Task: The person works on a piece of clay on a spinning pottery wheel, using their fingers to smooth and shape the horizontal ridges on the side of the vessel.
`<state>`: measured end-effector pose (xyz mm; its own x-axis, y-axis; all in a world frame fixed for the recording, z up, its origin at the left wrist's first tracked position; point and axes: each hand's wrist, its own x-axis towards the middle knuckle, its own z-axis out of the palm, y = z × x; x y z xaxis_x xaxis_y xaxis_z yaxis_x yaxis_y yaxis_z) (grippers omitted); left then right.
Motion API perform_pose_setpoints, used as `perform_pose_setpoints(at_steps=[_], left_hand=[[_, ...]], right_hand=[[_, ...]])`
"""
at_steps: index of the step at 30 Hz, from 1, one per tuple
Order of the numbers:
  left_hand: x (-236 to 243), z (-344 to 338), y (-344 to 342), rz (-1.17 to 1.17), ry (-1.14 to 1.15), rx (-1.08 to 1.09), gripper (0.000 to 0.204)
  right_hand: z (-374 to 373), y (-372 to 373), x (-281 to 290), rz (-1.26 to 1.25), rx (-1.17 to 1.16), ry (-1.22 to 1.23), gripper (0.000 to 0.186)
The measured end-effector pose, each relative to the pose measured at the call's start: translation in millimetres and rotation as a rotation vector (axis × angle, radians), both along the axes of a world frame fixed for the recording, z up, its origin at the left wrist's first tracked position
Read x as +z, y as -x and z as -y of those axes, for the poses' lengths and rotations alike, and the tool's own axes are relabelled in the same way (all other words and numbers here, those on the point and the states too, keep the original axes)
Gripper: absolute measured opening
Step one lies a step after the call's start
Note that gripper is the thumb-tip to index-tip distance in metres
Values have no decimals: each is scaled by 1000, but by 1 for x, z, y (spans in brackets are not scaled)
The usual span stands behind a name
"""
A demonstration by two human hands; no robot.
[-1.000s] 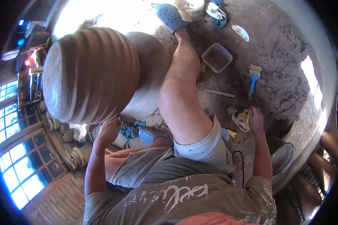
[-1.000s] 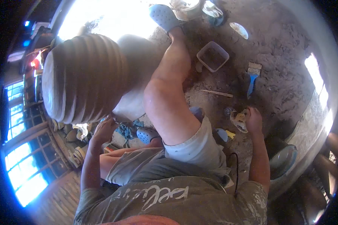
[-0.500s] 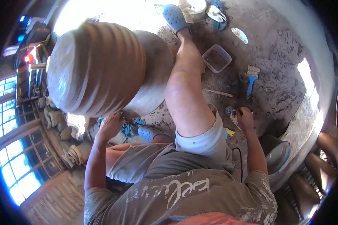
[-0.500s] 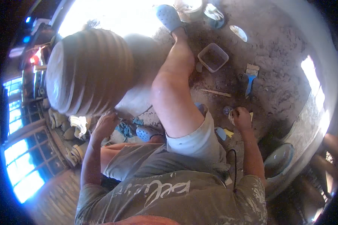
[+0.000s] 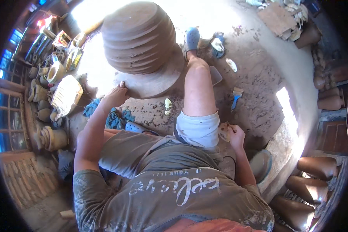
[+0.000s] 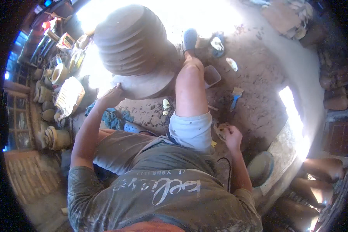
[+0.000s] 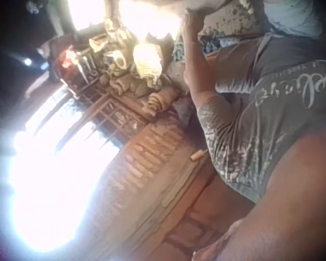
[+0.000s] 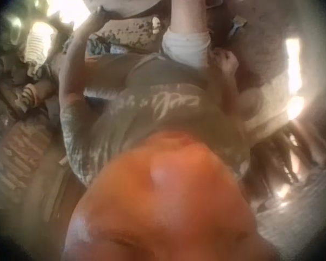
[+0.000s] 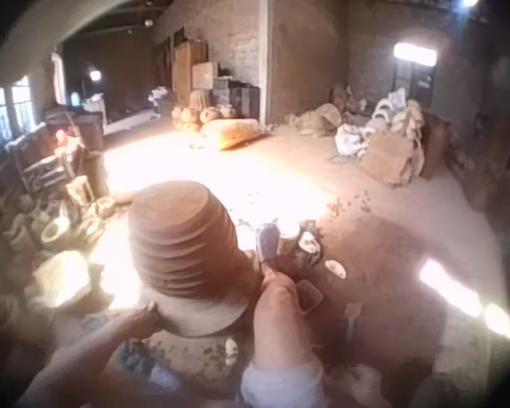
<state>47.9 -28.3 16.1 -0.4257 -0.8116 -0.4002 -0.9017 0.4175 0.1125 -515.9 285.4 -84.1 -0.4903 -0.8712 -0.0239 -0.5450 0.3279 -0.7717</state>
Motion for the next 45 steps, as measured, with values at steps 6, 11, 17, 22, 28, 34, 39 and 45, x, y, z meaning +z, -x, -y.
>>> perform_pose_setpoints(at_steps=[6,11,17,22,28,34,39,45], left_hand=[[-24,8,-23,-123,39,-130,40],[37,12,-90,-374,-4,-126,43],[133,-63,-200,-543,399,380,43],[86,-145,-229,-816,277,936,45],[-22,-228,-178,-1233,134,1168,40],[35,-275,-51,-1719,372,814,36],[63,-305,-67,-1483,87,667,31],[45,-325,-78,-1254,-397,329,37]], right_hand=[[15,21,43,15,-165,139,18],[48,27,105,-312,-99,165,28],[112,55,170,-104,-132,295,40],[185,97,196,-173,72,387,37],[266,86,229,-273,271,289,40],[293,10,238,-454,476,91,39],[321,-39,224,-439,554,79,36],[322,-52,225,-322,586,-35,33]])
